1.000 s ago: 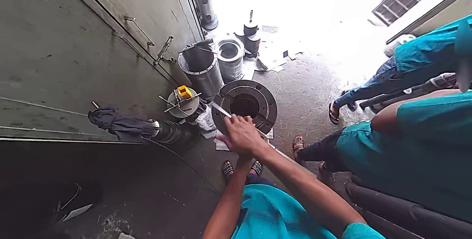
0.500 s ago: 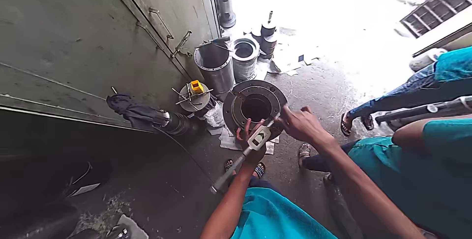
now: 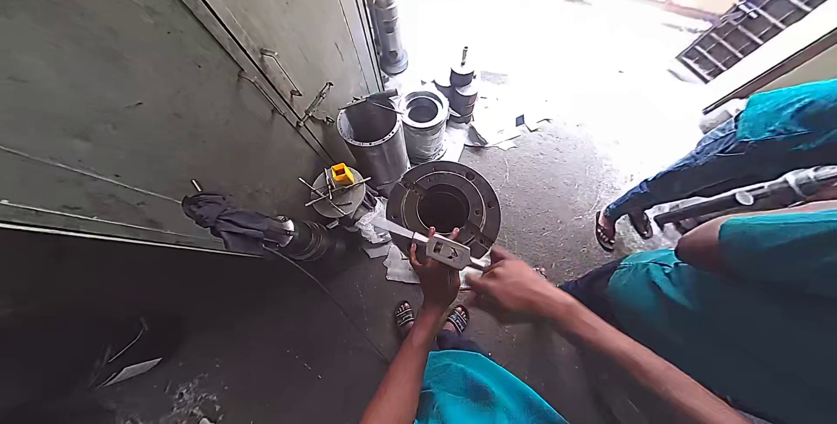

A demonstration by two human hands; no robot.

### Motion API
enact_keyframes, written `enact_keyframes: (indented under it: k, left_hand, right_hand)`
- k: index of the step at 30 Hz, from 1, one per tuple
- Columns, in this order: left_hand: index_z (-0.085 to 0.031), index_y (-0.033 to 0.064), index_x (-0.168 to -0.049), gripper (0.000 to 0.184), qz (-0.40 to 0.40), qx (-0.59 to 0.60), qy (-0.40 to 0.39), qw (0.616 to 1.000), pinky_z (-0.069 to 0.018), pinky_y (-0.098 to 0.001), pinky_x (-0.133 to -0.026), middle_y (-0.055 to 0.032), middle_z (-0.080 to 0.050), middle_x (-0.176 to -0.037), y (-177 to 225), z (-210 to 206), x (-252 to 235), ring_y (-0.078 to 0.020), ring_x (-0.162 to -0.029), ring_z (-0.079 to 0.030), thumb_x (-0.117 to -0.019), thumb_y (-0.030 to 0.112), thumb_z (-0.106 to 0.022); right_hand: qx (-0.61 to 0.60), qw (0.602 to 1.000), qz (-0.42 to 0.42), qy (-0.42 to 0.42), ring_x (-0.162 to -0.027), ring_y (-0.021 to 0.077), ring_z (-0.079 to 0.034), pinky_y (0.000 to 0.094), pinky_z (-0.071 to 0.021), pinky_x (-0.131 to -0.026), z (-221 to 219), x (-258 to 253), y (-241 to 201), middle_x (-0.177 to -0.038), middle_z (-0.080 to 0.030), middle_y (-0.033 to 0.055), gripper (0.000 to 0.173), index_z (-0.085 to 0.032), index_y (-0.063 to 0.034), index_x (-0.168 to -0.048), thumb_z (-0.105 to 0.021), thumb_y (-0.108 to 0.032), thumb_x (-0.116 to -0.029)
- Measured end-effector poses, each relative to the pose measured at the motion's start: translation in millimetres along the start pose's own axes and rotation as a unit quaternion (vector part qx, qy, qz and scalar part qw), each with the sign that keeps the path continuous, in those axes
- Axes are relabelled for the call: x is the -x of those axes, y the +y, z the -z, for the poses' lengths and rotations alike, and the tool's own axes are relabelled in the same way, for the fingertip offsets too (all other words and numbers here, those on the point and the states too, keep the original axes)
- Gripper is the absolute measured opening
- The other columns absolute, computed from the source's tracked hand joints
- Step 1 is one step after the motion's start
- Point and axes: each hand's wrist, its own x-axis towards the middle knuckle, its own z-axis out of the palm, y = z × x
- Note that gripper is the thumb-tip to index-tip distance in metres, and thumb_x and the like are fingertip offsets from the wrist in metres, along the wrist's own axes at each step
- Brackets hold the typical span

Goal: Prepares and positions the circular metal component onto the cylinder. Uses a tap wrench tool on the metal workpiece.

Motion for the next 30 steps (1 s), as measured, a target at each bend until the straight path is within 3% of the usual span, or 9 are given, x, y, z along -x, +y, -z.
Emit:
enact_keyframes:
  k: [7,10,11,14,17,22,25,27,30]
  left_hand:
    - [-0.074,-0.0045,-0.105,0.04,0.036,0.012,0.002,0.999,-0.0245,-0.0679,-0.114,-0.0274,-0.068,-0.122,9,9,-1,-0.0469,-0.128,-0.056,-0.0787,0.025,-0.067]
    - [-0.044,-0.0078,-0.148,0.052,0.252,-0.036,-0.289,0.923,-0.0312,-0.0313,-0.121,-0.0182,-0.048,-0.155,42,53,-33,-0.0223,-0.147,-0.041,-0.1066,0.021,-0.053]
    - [-0.048,-0.0085,-0.146,0.048,0.223,0.007,-0.206,0.953,-0.0324,-0.0291,-0.12,-0.0187,-0.052,-0.152,33,44,-30,-0.0232,-0.145,-0.045,-0.1059,0.017,-0.052]
    - [-0.076,0.0046,-0.117,0.03,0.08,0.051,0.004,0.996,-0.0182,-0.0581,-0.122,-0.0138,-0.067,-0.136,13,9,-9,-0.0358,-0.138,-0.053,-0.0948,0.013,-0.058]
    - [-0.074,0.0253,-0.126,0.037,-0.011,0.005,-0.006,1.0,-0.0154,-0.0675,-0.118,0.0032,-0.069,-0.135,-3,1,-1,-0.0294,-0.142,-0.049,-0.099,0.03,-0.049]
    - [-0.075,-0.0013,-0.114,0.032,0.053,0.066,0.023,0.996,-0.0163,-0.0598,-0.121,-0.0219,-0.064,-0.136,-2,0,0,-0.0405,-0.138,-0.05,-0.0882,0.015,-0.063]
    - [-0.054,-0.0153,-0.134,0.059,0.119,0.063,-0.072,0.988,-0.021,-0.0586,-0.121,-0.0346,-0.051,-0.143,5,17,7,-0.0462,-0.143,-0.039,-0.0888,0.02,-0.066]
    - [-0.05,-0.012,-0.138,0.062,0.15,0.126,-0.033,0.98,-0.0248,-0.051,-0.121,-0.0282,-0.054,-0.142,-1,2,10,-0.0359,-0.14,-0.042,-0.0889,0.024,-0.064]
    - [-0.066,-0.0094,-0.122,0.048,0.081,-0.038,-0.05,0.995,-0.018,-0.0618,-0.119,-0.0269,-0.066,-0.126,-1,-2,2,-0.0417,-0.132,-0.052,-0.0906,0.026,-0.064]
  right_hand:
    - [-0.041,0.977,-0.146,0.146,-0.104,0.0363,-0.069,0.0606,-0.0446,-0.103,39,-115,-8,-0.098,-0.074,0.0161,0.061,-0.06,-0.0097,-0.134,-0.041,-0.059,-0.1052]
    - [-0.05,0.993,-0.008,0.111,-0.097,0.0377,-0.069,0.0597,-0.0432,-0.105,4,-122,-74,-0.092,-0.071,0.0171,0.061,-0.059,-0.008,-0.132,-0.039,-0.059,-0.1053]
    - [-0.052,0.993,0.043,0.099,-0.09,0.0366,-0.07,0.0599,-0.0432,-0.106,-11,-106,-82,-0.085,-0.07,0.0158,0.057,-0.059,-0.0078,-0.13,-0.04,-0.056,-0.1061]
    - [-0.072,0.993,0.083,0.045,-0.078,0.0352,-0.071,0.0597,-0.0484,-0.102,-35,-25,-67,-0.073,-0.068,0.0142,0.045,-0.065,-0.0082,-0.121,-0.048,-0.047,-0.1063]
    - [-0.085,0.987,-0.126,0.059,-0.083,0.0371,-0.069,0.056,-0.0497,-0.095,-4,20,-6,-0.079,-0.069,0.0162,0.045,-0.072,-0.0112,-0.114,-0.046,-0.048,-0.1065]
    - [0.004,0.951,-0.242,0.193,-0.078,0.0345,-0.071,0.0603,-0.0461,-0.1,21,-74,-3,-0.071,-0.069,0.0125,0.058,-0.06,-0.0043,-0.127,-0.037,-0.054,-0.107]
    - [-0.014,0.959,-0.191,0.209,-0.12,0.0373,-0.063,0.0594,-0.0426,-0.104,-6,-95,-37,-0.114,-0.071,0.0183,0.06,-0.063,-0.011,-0.131,-0.045,-0.06,-0.1016]
    - [-0.005,0.972,-0.14,0.19,-0.142,0.0351,-0.047,0.0587,-0.04,-0.107,-25,-89,-29,-0.141,-0.058,0.0185,0.051,-0.063,-0.0172,-0.132,-0.046,-0.055,-0.1018]
    - [0.054,0.967,-0.066,0.239,-0.128,0.0339,-0.058,0.0555,-0.0469,-0.097,-32,-97,-13,-0.127,-0.067,0.0159,0.034,-0.067,-0.0205,-0.121,-0.055,-0.044,-0.0996]
